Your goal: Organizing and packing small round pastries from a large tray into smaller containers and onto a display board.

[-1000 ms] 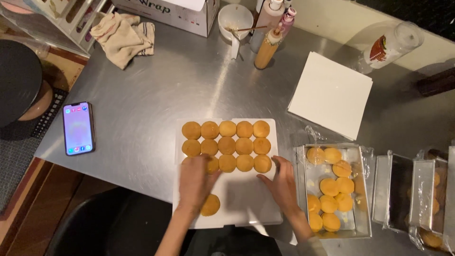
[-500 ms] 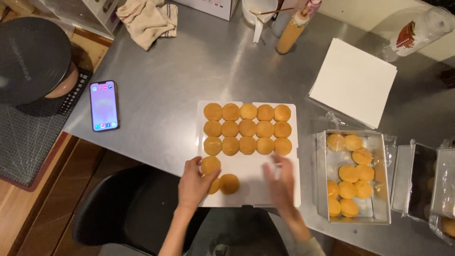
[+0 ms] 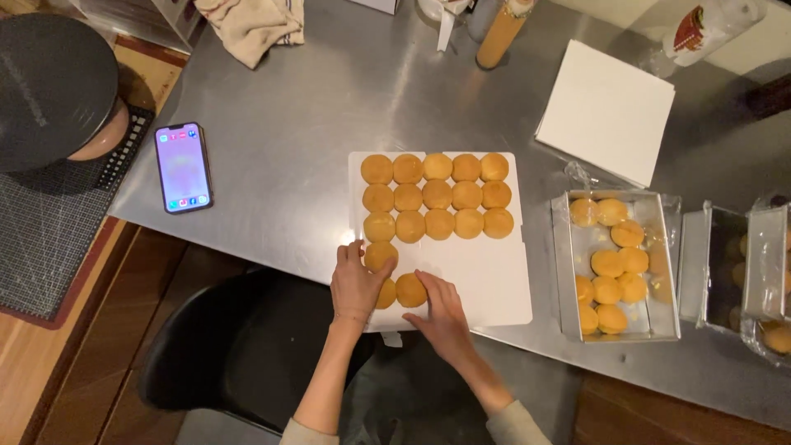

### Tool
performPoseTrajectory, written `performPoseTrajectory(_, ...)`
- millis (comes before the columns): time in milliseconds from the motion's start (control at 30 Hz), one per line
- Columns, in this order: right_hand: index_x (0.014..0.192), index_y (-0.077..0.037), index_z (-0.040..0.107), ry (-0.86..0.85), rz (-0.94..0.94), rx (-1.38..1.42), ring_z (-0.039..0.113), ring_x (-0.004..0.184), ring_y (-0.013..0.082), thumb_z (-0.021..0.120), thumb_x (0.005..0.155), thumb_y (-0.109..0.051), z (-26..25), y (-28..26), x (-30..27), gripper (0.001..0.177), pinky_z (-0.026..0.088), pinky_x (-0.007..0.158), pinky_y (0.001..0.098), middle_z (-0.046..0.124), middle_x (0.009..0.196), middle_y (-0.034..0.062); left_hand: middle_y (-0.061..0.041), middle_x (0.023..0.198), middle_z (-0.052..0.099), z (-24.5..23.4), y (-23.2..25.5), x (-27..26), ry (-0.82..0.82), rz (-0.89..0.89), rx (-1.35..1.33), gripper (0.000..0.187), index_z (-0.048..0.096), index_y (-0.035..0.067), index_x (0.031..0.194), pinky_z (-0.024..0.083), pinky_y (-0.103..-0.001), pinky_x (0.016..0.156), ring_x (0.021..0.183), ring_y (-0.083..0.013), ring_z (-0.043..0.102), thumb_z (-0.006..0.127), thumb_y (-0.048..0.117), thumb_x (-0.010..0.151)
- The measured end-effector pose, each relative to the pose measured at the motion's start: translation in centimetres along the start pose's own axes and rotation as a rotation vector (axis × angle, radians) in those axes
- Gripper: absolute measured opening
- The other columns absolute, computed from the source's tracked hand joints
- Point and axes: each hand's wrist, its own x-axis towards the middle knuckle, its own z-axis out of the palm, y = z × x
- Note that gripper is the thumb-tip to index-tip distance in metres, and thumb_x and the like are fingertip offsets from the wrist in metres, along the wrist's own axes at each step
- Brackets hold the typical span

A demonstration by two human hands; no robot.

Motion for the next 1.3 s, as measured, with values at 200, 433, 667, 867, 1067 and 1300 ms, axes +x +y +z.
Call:
performPoseTrajectory(200,0.164,-0.008,0.059,0.099,-0.065,0.076,0.063,0.14,0.031,0.097,0.092,-0.008,0.0,-1.3,0.5,0.082,0.053,0.125,0.0444,0.067,0.144,0.0101,-0.027,0.139,0.073,-5.0,-0.3,-5.4,-0.086,-0.019,-0.263,0.078,0.058,-0.009,0.16,0.065,-0.051,0.105,0.13,-0.0419,0.075,0.081,0.045,0.109)
performPoseTrajectory(433,0.164,-0.008,0.057,0.072,-0.063,0.142,0.06,0.138,0.0336,0.101,0.09,-0.016,0.6,0.3,0.7,0.087,0.053,0.124,0.0489,0.064,0.145,0.0123,-0.02,0.142,0.071,0.6,-7.7,-5.9,-0.037,0.372,-0.046,0.092,0.055,-0.002,0.162,0.055,-0.053,0.12,0.138,-0.0394,0.064,0.103,0.021,0.087)
performPoseTrajectory(667,0.168,-0.009,0.057,0.128,-0.156,0.214,0.059,0.138,0.0326,0.095,0.094,-0.007,1.9,2.0,0.6,0.084,0.051,0.125,0.0488,0.064,0.144,0.0121,-0.016,0.134,0.069,1.9,-8.1,-5.7,-0.013,0.336,-0.157,0.082,0.055,0.001,0.161,0.059,-0.047,0.116,0.13,-0.0329,0.067,0.1,0.014,0.093)
performPoseTrajectory(867,0.171,-0.009,0.056,0.1,-0.202,0.217,0.058,0.14,0.0327,0.09,0.096,-0.002,1.1,2.4,1.3,0.083,0.049,0.126,0.0483,0.064,0.149,0.0126,-0.016,0.131,0.071,2.4,-8.3,-5.6,0.005,0.341,-0.108,0.08,0.057,0.002,0.159,0.06,-0.046,0.116,0.13,-0.0335,0.069,0.099,0.015,0.092)
performPoseTrajectory(1067,0.172,-0.014,0.048,0.05,-0.242,0.037,0.056,0.144,0.0386,0.1,0.091,-0.03,2.5,3.5,2.9,0.098,0.047,0.124,0.048,0.055,0.161,0.0196,-0.016,0.149,0.069,2.9,-10.1,-5.3,0.028,0.376,-0.082,0.09,0.055,0.002,0.163,0.055,-0.044,0.117,0.138,-0.0339,0.063,0.099,0.03,0.09)
performPoseTrajectory(1300,0.149,-0.02,0.063,0.031,-0.017,0.318,0.06,0.137,0.0248,0.093,0.096,-0.032,-4.8,2.1,0.1,0.063,0.056,0.105,0.0409,0.061,0.146,0.0033,-0.011,0.15,0.074,1.7,-5.9,-7.2,0.088,0.078,-0.095,0.093,0.068,0.015,0.157,0.056,-0.044,0.113,0.125,-0.0301,0.075,0.104,0.037,0.075)
